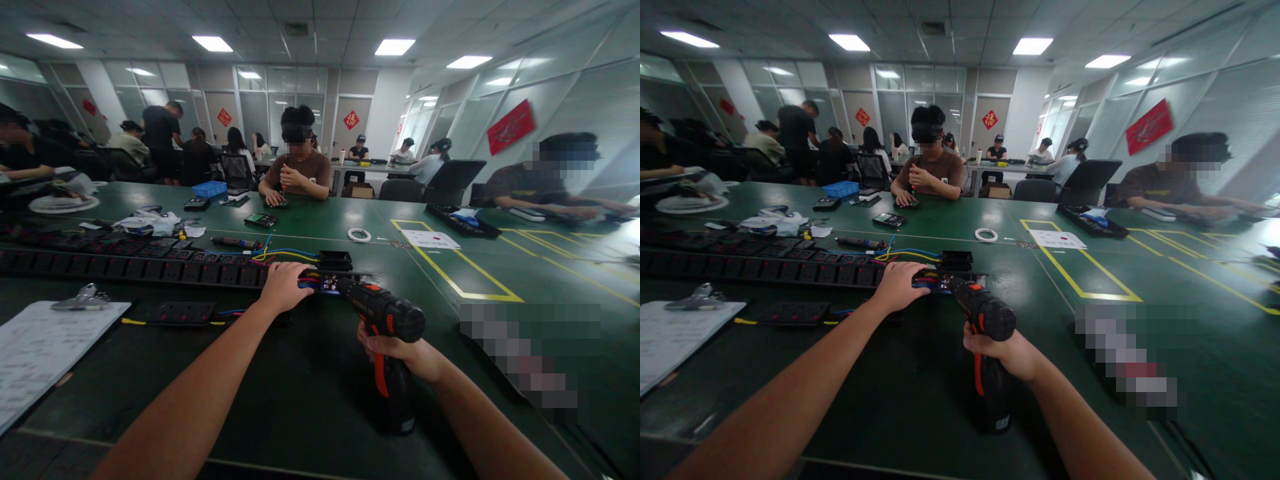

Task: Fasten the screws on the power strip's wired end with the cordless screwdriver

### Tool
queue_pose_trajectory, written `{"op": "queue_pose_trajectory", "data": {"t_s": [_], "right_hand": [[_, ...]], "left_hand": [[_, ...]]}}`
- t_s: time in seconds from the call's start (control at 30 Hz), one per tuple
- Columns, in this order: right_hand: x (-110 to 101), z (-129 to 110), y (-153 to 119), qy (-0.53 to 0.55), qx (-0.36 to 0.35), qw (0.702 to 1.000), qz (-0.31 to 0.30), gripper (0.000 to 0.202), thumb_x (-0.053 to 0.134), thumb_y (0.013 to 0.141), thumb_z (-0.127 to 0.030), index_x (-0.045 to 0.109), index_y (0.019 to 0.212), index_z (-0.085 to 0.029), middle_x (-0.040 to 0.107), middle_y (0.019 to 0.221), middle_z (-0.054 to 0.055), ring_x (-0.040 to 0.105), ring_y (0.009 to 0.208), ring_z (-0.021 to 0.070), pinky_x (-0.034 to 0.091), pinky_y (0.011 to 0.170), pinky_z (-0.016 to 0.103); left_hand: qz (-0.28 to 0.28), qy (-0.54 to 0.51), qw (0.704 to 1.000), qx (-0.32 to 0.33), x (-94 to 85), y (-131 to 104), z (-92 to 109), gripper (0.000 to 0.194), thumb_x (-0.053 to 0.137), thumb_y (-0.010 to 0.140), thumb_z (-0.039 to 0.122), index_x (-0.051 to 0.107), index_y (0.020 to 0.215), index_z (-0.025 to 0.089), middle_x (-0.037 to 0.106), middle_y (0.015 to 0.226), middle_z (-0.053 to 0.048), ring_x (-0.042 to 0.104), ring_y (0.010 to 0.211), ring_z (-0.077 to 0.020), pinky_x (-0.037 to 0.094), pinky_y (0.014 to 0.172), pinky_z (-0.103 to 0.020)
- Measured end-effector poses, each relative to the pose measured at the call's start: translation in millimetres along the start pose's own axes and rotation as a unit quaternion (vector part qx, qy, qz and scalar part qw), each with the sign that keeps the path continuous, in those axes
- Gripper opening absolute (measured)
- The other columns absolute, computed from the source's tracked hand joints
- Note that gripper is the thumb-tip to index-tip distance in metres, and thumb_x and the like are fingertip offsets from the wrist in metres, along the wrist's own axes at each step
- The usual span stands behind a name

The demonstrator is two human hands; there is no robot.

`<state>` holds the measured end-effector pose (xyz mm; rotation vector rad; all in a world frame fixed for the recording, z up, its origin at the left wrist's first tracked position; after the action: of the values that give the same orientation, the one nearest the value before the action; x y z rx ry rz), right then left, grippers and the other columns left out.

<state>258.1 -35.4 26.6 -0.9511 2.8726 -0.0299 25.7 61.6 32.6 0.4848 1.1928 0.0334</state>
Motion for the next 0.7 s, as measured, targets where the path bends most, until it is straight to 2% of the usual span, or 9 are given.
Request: {"op": "queue_pose_trajectory", "data": {"t_s": [0.47,0.7], "right_hand": [[-2.3,0.8,0.7,-0.018,-0.003,1.0,0.005,0.047,0.081,0.075,-0.059,0.065,0.09,-0.018,0.061,0.08,0.002,0.058,0.07,0.0186,0.048,0.066,0.034],[-1.1,0.3,-0.1,-0.012,-0.002,1.0,0.005,0.044,0.082,0.076,-0.056,0.065,0.09,-0.017,0.061,0.084,0.002,0.059,0.071,0.0186,0.05,0.067,0.034]], "left_hand": [[0.005,0.004,1.0,0.003,-0.2,-0.3,0.5,0.056,0.078,0.084,0.048,0.064,0.134,0.028,0.066,0.141,-0.006,0.056,0.132,-0.0311,0.032,0.114,-0.05],[0.004,0.001,1.0,0.006,-0.1,-0.3,0.0,0.057,0.077,0.084,0.048,0.064,0.135,0.028,0.066,0.142,-0.007,0.056,0.132,-0.0312,0.032,0.114,-0.05]]}}
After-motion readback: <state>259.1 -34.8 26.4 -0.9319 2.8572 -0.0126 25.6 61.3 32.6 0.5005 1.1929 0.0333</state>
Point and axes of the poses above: each hand's wrist, its own y-axis towards the middle knuckle, its own x-axis out of the palm, z = x × y, the point moved 7 cm from there along y, towards the middle knuckle
